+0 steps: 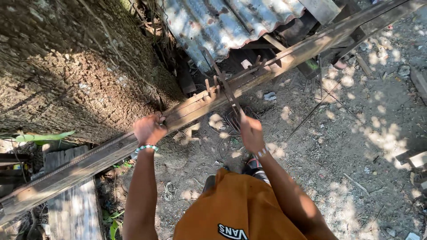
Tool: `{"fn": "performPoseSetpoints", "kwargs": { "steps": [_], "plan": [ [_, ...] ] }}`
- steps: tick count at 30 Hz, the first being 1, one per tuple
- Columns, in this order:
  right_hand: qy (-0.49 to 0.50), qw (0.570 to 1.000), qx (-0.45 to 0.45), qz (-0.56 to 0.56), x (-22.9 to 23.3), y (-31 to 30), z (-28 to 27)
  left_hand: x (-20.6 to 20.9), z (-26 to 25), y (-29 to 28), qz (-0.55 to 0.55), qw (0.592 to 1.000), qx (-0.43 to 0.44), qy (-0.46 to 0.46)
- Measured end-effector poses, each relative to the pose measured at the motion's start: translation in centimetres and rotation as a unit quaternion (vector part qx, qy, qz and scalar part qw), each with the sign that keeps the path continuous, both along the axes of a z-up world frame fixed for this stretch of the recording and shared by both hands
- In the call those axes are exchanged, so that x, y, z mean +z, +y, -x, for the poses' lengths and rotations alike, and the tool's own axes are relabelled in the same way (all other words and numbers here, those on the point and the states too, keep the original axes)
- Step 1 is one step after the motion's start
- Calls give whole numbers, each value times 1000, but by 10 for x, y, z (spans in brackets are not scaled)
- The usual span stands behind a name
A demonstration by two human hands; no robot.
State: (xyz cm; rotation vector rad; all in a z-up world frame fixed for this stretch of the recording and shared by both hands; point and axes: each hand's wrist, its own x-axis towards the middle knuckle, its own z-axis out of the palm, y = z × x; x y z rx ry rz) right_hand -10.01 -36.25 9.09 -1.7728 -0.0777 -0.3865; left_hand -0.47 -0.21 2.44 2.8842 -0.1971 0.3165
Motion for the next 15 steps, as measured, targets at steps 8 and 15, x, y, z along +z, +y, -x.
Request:
{"fn": "performPoseSetpoints", "kwargs": {
  "steps": [8,15],
  "plan": [
    [90,996,-5,-9,-28,-43,133,-6,-3,1,-2,1000,12,0],
    [25,998,-54,9,-21,6,-7,-10,-5,3,-8,1000,15,-2]
  ]
}}
